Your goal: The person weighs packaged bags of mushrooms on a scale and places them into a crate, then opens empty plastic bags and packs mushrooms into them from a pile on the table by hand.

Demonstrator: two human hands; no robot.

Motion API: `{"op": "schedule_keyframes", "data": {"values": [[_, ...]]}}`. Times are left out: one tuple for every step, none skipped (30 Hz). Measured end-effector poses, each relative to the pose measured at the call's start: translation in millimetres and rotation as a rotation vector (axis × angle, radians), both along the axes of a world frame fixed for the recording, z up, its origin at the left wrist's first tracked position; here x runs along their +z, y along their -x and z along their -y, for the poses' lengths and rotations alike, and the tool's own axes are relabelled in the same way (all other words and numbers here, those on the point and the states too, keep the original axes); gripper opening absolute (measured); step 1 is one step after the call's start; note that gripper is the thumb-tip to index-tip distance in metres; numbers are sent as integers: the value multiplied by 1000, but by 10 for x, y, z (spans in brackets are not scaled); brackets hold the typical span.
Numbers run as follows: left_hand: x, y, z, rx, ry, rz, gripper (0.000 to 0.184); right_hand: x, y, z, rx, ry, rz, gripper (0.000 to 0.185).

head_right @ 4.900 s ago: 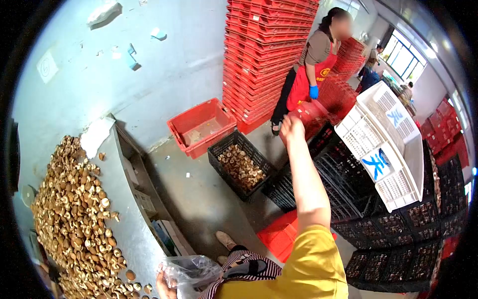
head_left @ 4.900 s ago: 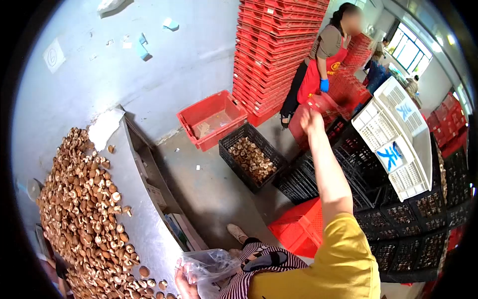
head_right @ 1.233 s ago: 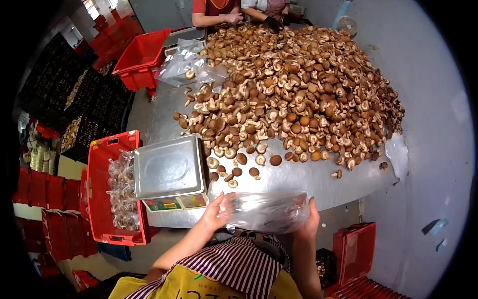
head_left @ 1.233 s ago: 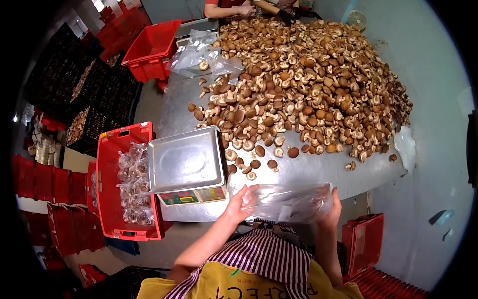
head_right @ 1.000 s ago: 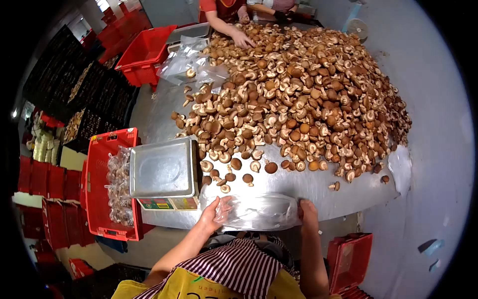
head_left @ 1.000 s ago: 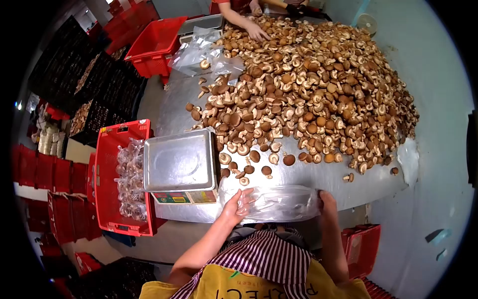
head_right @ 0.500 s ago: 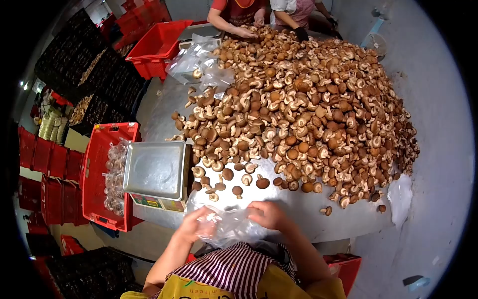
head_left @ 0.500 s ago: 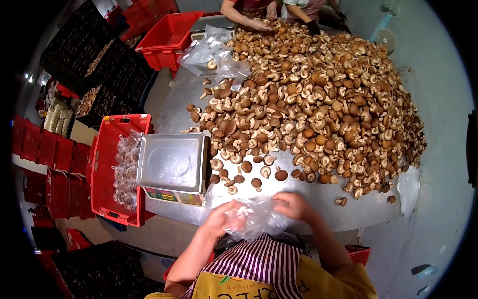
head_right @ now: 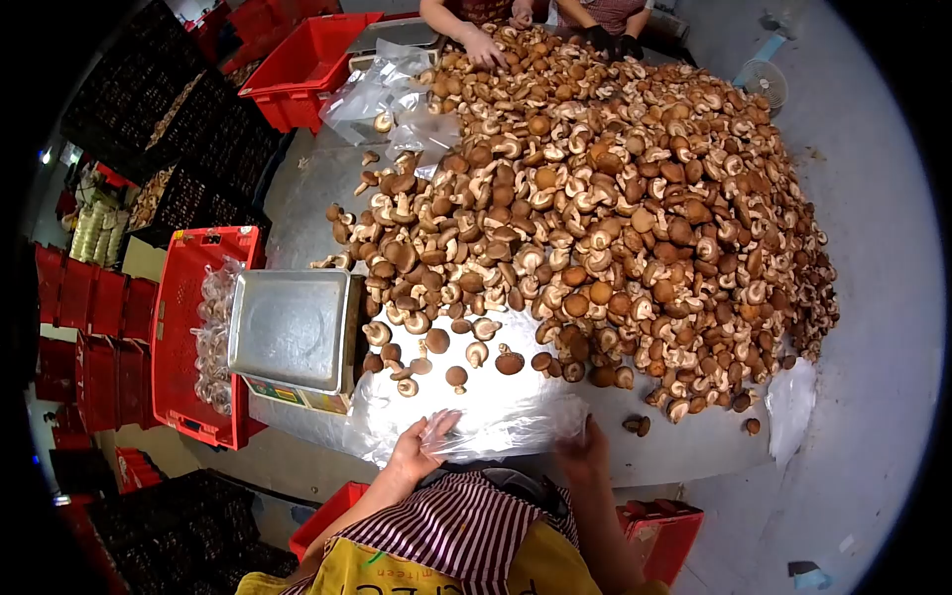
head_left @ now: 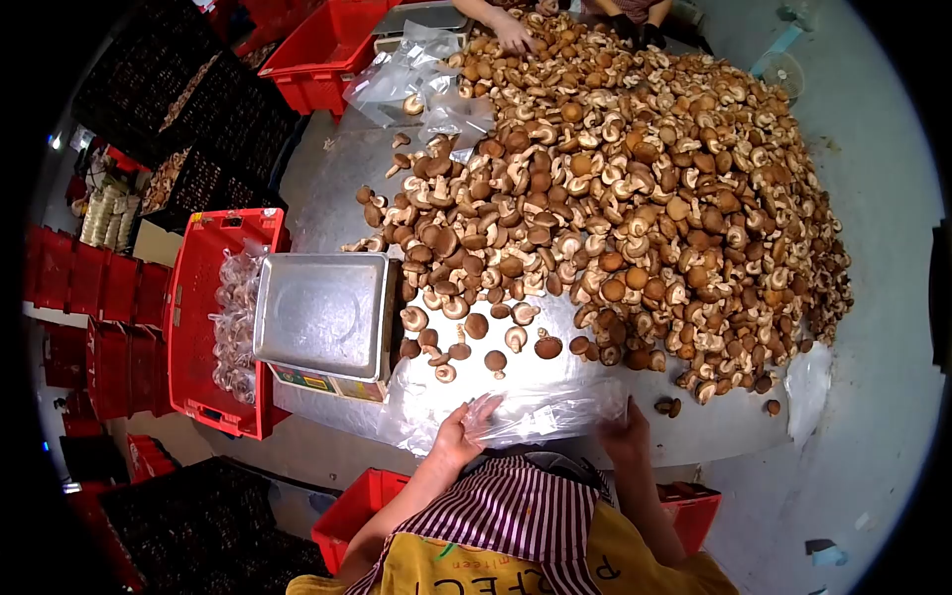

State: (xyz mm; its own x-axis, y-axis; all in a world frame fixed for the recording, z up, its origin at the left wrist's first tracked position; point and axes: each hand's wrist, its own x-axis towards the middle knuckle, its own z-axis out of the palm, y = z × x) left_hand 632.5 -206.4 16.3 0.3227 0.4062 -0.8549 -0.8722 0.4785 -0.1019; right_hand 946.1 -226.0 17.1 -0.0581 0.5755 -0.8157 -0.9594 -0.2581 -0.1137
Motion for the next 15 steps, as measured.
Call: {"op": "schedule_keyframes", "data": {"values": [[-56, -7, 22, -39, -9, 38, 43, -275, -131, 174, 10, -126, -70, 24], [-86, 0, 40, -75, -59, 62, 42, -415, -196, 281, 19, -249, -139, 22], [-219, 32, 95, -71, -51, 60, 42, -406, -181, 294, 22, -241, -142, 22], [-410, 88, 169, -37, -56, 132, 41, -401, -149, 296, -24, -77, -115, 21], [-440, 126, 187, 2, -65, 202, 40, -372, -86, 260, -62, 85, -88, 20], [-465, 142, 218, 18, -63, 192, 40, -352, 2, 212, -46, 89, -97, 20], [-383, 104, 139, 24, 9, 18, 38, -329, 111, 110, 0, 140, -24, 17], [-303, 88, 52, 29, 83, -152, 36, -313, 204, 5, 44, 190, 52, 17], [-244, 106, -49, 36, 80, -155, 36, -323, 281, -103, 52, 185, 49, 17], [-189, 120, -161, 31, 25, -242, 35, -347, 353, -223, 101, 153, -16, 18], [-165, 134, -257, 25, -34, -329, 33, -391, 408, -366, 150, 117, -80, 20], [-233, 201, -362, 11, -115, -353, 32, -530, 452, -513, 154, 107, -82, 20], [-297, 254, -470, -35, -202, -408, 34, -701, 513, -691, 169, -73, -230, 21], [-196, 182, -707, 22, -194, -467, 37, -788, 565, -907, 187, -258, -378, 22], [-96, 113, -985, 85, -187, -525, 40, -538, 704, -1240, 172, -71, -166, 23]]}}
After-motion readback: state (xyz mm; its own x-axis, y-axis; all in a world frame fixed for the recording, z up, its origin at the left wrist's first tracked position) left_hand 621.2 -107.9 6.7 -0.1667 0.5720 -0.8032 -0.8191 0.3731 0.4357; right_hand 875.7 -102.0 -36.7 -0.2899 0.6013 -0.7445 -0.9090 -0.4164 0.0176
